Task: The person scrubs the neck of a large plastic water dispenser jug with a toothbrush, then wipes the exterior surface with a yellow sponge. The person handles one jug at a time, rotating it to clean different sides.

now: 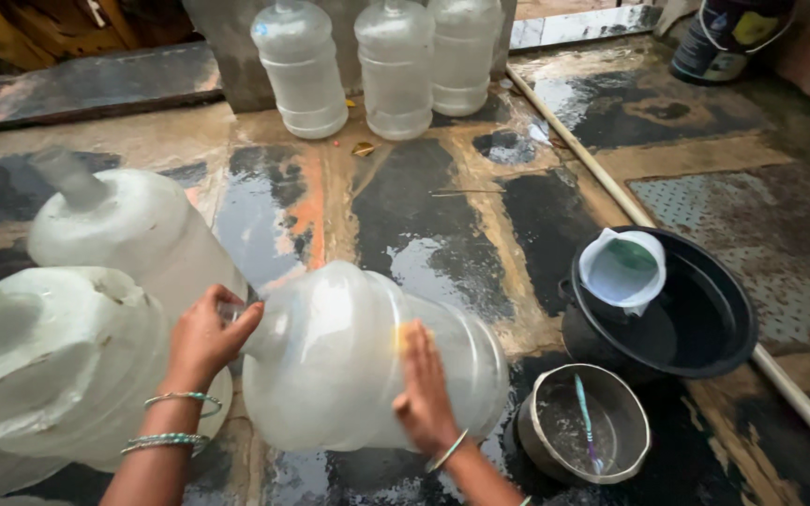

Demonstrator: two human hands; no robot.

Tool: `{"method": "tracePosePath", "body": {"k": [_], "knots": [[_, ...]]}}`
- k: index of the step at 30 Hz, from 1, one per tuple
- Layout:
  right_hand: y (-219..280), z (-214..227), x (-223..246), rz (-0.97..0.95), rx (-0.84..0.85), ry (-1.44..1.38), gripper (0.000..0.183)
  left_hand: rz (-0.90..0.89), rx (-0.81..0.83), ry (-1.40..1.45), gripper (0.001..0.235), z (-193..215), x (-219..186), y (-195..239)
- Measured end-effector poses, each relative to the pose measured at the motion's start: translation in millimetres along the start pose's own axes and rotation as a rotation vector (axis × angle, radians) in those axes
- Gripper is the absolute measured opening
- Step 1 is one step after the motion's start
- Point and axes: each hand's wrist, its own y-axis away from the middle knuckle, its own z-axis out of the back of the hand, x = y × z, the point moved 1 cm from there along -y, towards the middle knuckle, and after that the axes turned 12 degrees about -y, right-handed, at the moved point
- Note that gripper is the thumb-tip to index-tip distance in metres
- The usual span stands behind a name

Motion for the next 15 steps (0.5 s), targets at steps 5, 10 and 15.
{"method": "tracePosePath", "body": {"k": [5, 10, 15], "knots": [[-55.7, 10.2, -2.7, -0.103, 0.061, -0.074, 0.083, -0.035, 0.07, 0.03, 0.051, -1.4, 8.8, -2.1], [-140.1, 36.0, -57.2, -0.556, 0.255, -0.54, 0.085, -0.068, -0.021, 0.088, 0.048, -8.0, -4.7, 1.7], [-109.6, 26.4, -19.9, -0.115, 0.15, -0.057, 0.087, -0.005, -0.069, 0.042, 0.048, -10.9, -8.1, -1.9]]}}
